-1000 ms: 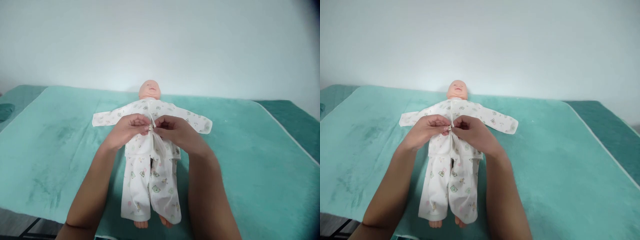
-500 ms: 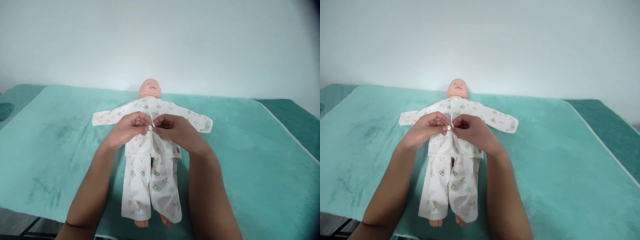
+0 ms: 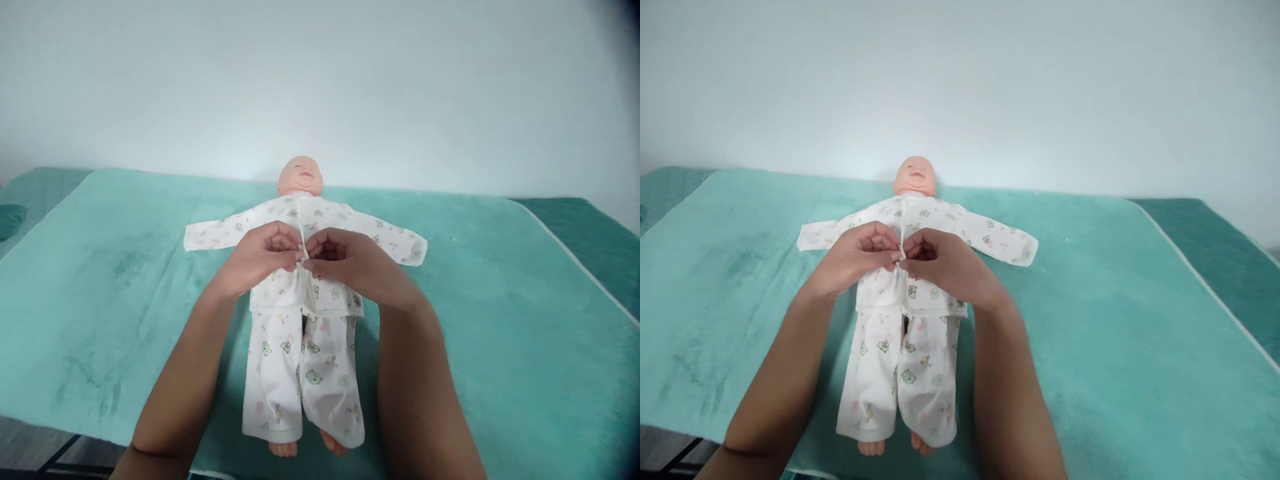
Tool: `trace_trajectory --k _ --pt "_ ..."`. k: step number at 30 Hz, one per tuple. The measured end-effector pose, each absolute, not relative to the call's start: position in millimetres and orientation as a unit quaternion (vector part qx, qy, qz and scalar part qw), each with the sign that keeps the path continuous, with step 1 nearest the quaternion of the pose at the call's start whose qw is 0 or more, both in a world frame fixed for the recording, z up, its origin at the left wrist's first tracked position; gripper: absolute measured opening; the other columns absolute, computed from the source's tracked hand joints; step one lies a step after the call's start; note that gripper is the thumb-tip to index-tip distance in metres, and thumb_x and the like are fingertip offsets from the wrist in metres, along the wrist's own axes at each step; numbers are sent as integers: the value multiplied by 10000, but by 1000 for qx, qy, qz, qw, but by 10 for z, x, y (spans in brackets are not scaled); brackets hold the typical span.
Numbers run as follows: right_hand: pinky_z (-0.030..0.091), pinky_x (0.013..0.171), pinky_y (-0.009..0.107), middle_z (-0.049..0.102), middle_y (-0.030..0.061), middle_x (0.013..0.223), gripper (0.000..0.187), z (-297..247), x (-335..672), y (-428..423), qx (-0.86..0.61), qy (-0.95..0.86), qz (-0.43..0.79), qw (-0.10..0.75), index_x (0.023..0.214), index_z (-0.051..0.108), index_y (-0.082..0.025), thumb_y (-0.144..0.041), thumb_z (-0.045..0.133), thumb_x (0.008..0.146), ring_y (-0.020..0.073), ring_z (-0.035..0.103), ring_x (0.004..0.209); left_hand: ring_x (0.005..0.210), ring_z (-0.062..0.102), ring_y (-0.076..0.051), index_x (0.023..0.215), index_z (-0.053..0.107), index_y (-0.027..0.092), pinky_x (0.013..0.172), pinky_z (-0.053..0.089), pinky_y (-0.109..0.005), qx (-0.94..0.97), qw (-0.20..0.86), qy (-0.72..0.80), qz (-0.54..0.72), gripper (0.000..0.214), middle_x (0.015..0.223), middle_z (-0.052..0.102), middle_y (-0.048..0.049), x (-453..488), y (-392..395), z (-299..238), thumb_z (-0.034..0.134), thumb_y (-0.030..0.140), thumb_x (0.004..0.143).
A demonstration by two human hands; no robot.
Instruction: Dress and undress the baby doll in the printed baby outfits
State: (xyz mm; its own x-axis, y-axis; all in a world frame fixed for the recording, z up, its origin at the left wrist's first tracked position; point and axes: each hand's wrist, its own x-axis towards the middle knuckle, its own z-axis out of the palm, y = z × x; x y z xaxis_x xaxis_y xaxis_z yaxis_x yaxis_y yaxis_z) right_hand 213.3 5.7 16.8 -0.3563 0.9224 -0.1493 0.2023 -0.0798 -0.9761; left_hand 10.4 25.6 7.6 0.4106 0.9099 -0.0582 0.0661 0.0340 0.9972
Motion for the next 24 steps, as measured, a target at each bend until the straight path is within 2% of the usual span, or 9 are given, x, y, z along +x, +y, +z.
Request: trace_trajectory --k 6,11,16,20,24 --pt "432 627 270 626 -16 784 245 183 2056 53 -499 -608 538 304 921 657 -205 -355 766 761 133 557 725 709 658 -127 978 641 181 689 510 -269 598 592 416 346 317 772 669 10 118 250 74 799 367 777" --pt "379 589 255 589 -32 756 250 182 2038 54 -506 -629 506 303 893 659 -210 -379 782 755 115 503 685 689 615 -115 1008 637 202 638 464 -245 594 585 432 343 303 750 630 20 118 253 52 781 366 798" --pt "446 622 270 603 -18 735 286 163 2083 76 -438 -608 566 344 916 639 -206 -466 734 843 128 543 668 685 586 -104 990 651 195 666 475 -258 600 617 388 329 260 789 649 10 60 271 71 775 280 778" --pt "457 649 269 624 5 740 337 249 2058 5 -406 -628 546 378 766 646 -195 -490 646 928 123 546 663 707 589 -117 915 691 174 674 479 -269 629 601 395 296 157 819 684 -27 30 250 134 705 308 835" --pt "495 689 284 703 35 827 330 384 2012 -159 -322 -673 585 318 854 737 -213 -482 584 970 151 615 730 671 592 -132 836 693 167 625 466 -269 636 597 408 268 162 711 663 -22 13 244 168 701 329 838"
